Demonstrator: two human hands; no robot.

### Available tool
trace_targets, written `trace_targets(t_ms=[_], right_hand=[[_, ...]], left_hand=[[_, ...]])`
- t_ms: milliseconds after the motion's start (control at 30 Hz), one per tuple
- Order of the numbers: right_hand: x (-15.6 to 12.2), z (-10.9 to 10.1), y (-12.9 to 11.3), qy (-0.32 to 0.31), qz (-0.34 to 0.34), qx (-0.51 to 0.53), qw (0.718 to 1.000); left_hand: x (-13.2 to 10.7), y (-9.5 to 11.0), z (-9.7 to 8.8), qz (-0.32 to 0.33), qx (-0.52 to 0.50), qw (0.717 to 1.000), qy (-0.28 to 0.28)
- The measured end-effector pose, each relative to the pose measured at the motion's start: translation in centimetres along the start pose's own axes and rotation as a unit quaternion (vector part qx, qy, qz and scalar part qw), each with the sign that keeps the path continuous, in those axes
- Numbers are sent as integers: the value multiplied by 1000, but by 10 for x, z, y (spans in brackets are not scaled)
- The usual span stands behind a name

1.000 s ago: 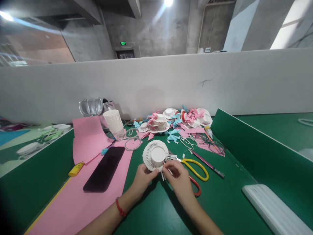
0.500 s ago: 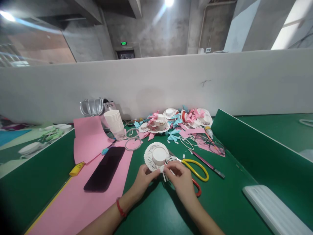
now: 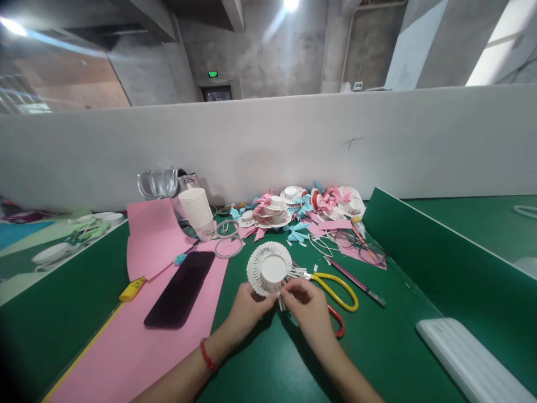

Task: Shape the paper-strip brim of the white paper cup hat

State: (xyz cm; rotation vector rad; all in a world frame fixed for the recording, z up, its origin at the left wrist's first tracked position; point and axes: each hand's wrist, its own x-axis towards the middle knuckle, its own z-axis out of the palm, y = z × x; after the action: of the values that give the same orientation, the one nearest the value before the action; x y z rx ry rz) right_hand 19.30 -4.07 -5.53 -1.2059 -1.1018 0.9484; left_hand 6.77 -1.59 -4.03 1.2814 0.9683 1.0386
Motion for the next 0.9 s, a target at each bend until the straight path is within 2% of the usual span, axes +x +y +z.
trace_targets(t_ms=[300,433,533,700,900], right_hand=[[-2,0,0,15,-10,-3,1000],[-4,3,1,-8,-18,18,1000],[-5,4,0,-24,-28,-3,999],[-6,2,-7,-17,-61,-63,996],[-8,2,-11,-13,-82,-55,995]], left_hand=[[1,-3,0,-8,-25,1000,-14],[2,-3,0,-19,-28,999,7],[3,-3,0,-16,-39,999,14],[3,0,0,-9,-43,998,36],[3,0,1,-10,-51,997,50]])
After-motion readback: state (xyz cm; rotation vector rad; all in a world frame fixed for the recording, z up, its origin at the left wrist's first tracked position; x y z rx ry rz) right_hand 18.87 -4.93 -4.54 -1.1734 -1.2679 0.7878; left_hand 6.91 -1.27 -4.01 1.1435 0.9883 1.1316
